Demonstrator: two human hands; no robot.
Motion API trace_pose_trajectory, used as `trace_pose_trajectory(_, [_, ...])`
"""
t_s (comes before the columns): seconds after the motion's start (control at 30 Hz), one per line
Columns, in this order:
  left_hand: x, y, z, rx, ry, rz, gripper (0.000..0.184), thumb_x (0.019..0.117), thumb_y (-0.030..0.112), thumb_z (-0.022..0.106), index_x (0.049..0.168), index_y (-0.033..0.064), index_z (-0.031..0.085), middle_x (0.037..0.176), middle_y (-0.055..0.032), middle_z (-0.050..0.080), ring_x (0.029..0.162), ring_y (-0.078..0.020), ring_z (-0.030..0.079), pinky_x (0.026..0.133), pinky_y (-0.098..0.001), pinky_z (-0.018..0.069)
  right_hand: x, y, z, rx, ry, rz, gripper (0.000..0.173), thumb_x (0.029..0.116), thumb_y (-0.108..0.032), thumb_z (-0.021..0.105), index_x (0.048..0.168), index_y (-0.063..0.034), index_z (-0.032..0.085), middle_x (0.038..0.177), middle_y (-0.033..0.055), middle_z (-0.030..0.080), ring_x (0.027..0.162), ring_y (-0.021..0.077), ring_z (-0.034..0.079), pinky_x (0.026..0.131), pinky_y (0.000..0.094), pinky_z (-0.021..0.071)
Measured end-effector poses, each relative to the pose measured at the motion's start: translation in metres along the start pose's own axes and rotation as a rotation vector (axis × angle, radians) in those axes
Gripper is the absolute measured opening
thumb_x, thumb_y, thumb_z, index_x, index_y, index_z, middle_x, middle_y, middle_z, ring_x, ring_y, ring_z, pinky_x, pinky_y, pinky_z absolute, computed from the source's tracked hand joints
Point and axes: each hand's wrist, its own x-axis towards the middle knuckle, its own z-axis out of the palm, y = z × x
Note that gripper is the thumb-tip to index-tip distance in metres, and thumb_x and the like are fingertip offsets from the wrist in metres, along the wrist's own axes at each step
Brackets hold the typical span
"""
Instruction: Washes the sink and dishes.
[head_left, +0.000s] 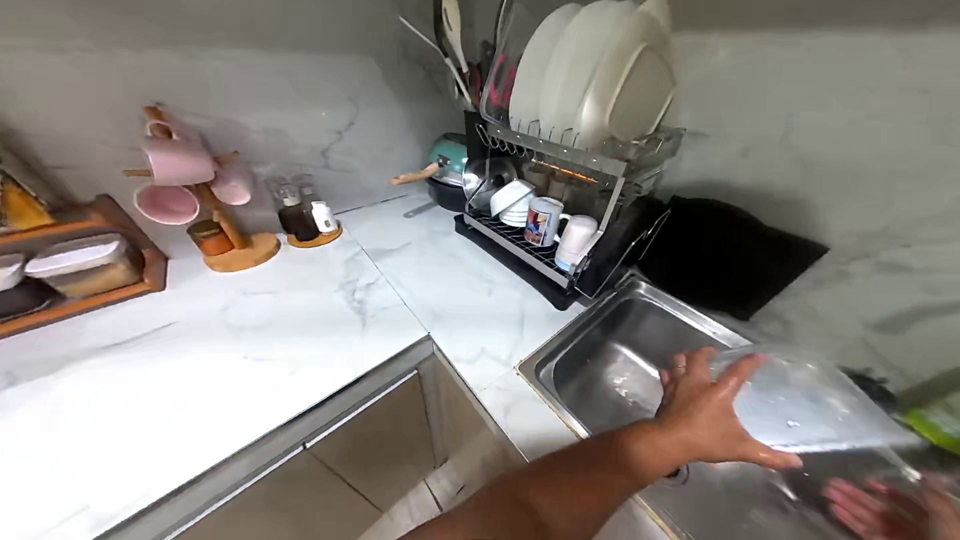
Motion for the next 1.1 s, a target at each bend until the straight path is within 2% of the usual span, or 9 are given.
trace_pose_trajectory(0.1, [0.003, 0.011, -0.014, 0.236, -0.251, 0.37, 0.104, 0.0635, 0.045, 0.096, 0.155, 0.0323, 0.048, 0.161, -0.0262, 0.034, 0.147, -0.0483, 0.033, 0.113, -0.0682, 0.0322, -0.034, 0.014, 0.005, 0.348, -0.231, 0.024, 0.09, 0.0943, -0.08, 0.001, 0.144, -0.0131, 0.037, 0.115, 0.0121, 0.07, 0.094, 0.0258, 0.073, 0.079, 0.0455, 0.0614])
trace_pose_trajectory(0.27, [-0.007, 0.027, -0.042, 0.52, -0.527, 0.756, 0.097, 0.0669, 0.033, 0.096, 0.153, 0.0345, 0.05, 0.165, -0.0264, 0.028, 0.152, -0.0507, 0.025, 0.12, -0.0721, 0.0181, -0.084, 0.019, 0.024, 0.738, -0.189, -0.052, 0.069, 0.1016, -0.071, 0.029, 0.143, -0.0193, 0.046, 0.124, 0.0033, 0.068, 0.11, 0.0189, 0.069, 0.09, 0.0442, 0.0611])
trace_pose_trajectory(0.4, [-0.011, 0.024, -0.04, 0.612, -0.438, 0.907, 0.094, 0.0691, 0.027, 0.095, 0.152, 0.0343, 0.051, 0.167, -0.0162, 0.031, 0.155, -0.0408, 0.023, 0.121, -0.0688, 0.0227, -0.076, 0.019, 0.047, 0.87, -0.229, -0.01, 0.05, 0.1103, -0.046, 0.023, 0.096, -0.012, 0.058, 0.066, 0.001, 0.061, 0.05, 0.0069, 0.055, 0.044, 0.0228, 0.0488])
trace_pose_trajectory(0.53, [-0.034, 0.023, -0.026, 0.546, -0.196, 0.481, 0.095, 0.0725, 0.023, 0.094, 0.155, 0.0253, 0.047, 0.168, -0.0178, 0.026, 0.155, -0.0385, 0.024, 0.121, -0.064, 0.0267, -0.073, 0.022, 0.05, 0.974, -0.078, 0.009, 0.045, 0.111, -0.049, 0.027, 0.096, -0.013, 0.051, 0.062, 0.0003, 0.05, 0.045, 0.0074, 0.045, 0.041, 0.0227, 0.0433])
trace_pose_trajectory(0.63, [-0.055, 0.021, -0.012, 0.025, -0.089, -0.156, 0.101, 0.0879, 0.024, 0.082, 0.165, 0.0118, 0.018, 0.166, -0.0259, 0.023, 0.15, -0.0417, 0.033, 0.117, -0.058, 0.0379, -0.069, 0.021, 0.048, 0.997, 0.028, -0.024, 0.043, 0.1102, -0.05, 0.029, 0.094, -0.0153, 0.049, 0.062, -0.0013, 0.048, 0.045, 0.0071, 0.044, 0.041, 0.0234, 0.0425])
trace_pose_trajectory(0.73, [-0.074, 0.028, 0.003, -0.603, -0.041, -0.606, 0.089, 0.0997, 0.041, 0.067, 0.165, 0.0108, 0.013, 0.156, -0.0259, 0.041, 0.136, -0.0374, 0.051, 0.105, -0.0521, 0.0496, -0.081, 0.019, 0.055, 0.96, 0.144, -0.036, 0.055, 0.1083, -0.059, 0.03, 0.122, -0.011, 0.053, 0.091, 0.0069, 0.058, 0.073, 0.0156, 0.057, 0.064, 0.0354, 0.0524])
trace_pose_trajectory(0.83, [-0.08, 0.056, 0.012, -0.782, 0.101, -0.686, 0.101, 0.0972, 0.048, 0.069, 0.166, 0.0207, 0.0, 0.163, -0.0239, 0.03, 0.141, -0.0405, 0.045, 0.106, -0.0569, 0.0474, -0.093, 0.013, 0.068, 0.866, 0.169, -0.058, 0.067, 0.1079, -0.062, 0.025, 0.138, -0.0081, 0.05, 0.115, 0.0128, 0.061, 0.096, 0.021, 0.061, 0.08, 0.0413, 0.0541])
trace_pose_trajectory(0.97, [-0.073, 0.075, 0.012, -0.789, 0.258, -0.756, 0.12, 0.0849, 0.059, 0.078, 0.164, 0.0317, -0.008, 0.161, -0.0269, 0.03, 0.136, -0.0474, 0.045, 0.097, -0.0682, 0.0486, -0.102, 0.012, 0.088, 0.801, 0.062, -0.193, 0.057, 0.1075, -0.063, 0.023, 0.104, -0.0144, 0.052, 0.073, 0.0009, 0.052, 0.054, 0.01, 0.049, 0.049, 0.0281, 0.0454])
trace_pose_trajectory(1.1, [-0.061, 0.068, -0.001, -0.906, 0.308, -0.706, 0.119, 0.0837, 0.044, 0.083, 0.164, 0.0317, -0.004, 0.154, -0.0262, 0.042, 0.131, -0.0449, 0.052, 0.095, -0.0657, 0.0518, -0.104, 0.004, 0.085, 0.812, -0.211, -0.36, 0.055, 0.11, -0.057, 0.02, 0.116, -0.013, 0.053, 0.086, 0.0039, 0.065, 0.071, 0.0152, 0.065, 0.062, 0.0349, 0.0573])
